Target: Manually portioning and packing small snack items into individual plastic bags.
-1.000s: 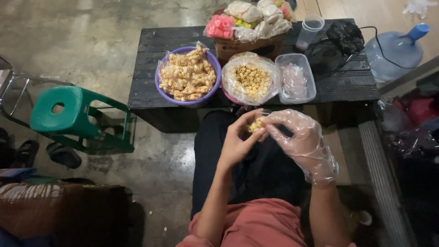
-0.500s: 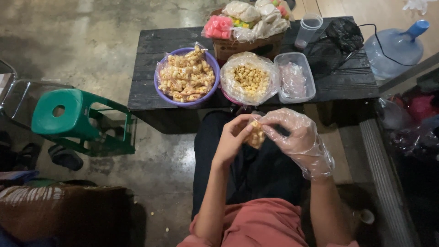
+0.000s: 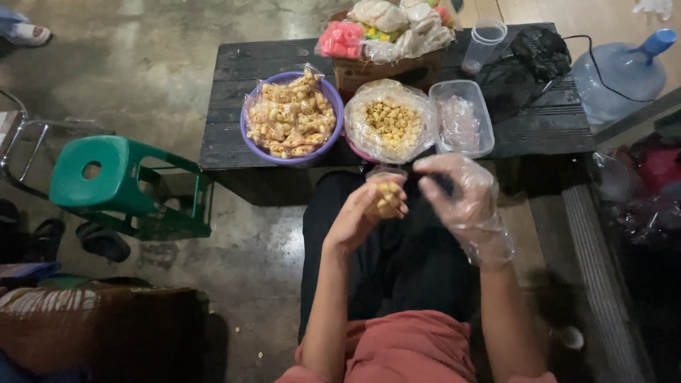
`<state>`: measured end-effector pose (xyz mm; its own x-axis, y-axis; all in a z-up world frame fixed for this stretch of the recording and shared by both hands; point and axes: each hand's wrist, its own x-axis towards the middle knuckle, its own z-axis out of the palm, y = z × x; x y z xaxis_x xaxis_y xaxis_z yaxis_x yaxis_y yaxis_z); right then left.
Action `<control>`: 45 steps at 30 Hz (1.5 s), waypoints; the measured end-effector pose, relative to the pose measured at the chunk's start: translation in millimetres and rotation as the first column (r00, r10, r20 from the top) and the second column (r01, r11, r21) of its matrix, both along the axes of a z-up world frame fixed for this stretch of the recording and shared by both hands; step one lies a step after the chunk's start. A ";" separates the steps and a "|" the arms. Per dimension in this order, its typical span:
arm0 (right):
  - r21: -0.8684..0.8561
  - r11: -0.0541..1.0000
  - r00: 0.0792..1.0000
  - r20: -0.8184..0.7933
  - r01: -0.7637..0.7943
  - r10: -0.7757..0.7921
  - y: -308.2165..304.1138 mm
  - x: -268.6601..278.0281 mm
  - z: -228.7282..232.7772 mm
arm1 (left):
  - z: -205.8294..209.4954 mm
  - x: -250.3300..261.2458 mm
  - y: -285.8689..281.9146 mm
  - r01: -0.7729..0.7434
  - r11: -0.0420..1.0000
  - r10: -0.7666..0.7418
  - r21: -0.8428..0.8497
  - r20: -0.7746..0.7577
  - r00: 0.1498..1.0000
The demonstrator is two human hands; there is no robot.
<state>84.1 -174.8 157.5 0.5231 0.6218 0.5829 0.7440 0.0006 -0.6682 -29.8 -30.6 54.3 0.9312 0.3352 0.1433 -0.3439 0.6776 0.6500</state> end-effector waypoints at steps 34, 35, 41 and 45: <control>-0.861 0.490 0.979 0.045 0.139 -0.198 257.8 319.9 -452.5 | -79.4 41.0 51.9 -0.199 0.979 0.204 0.047 -0.198 0.959; -0.889 0.427 0.981 0.107 0.167 -0.162 257.0 313.3 -438.2 | -77.7 40.1 50.9 -0.201 0.979 0.206 0.043 -0.206 0.957; -0.482 0.871 0.925 -0.367 -0.098 -0.099 199.7 255.6 -328.6 | -66.9 42.0 47.2 -0.209 0.977 0.213 0.041 -0.196 0.957; -0.140 0.873 0.859 -0.308 -0.467 0.410 208.0 341.9 -503.8 | -71.8 43.9 46.1 -0.235 0.972 0.235 0.022 -0.210 0.949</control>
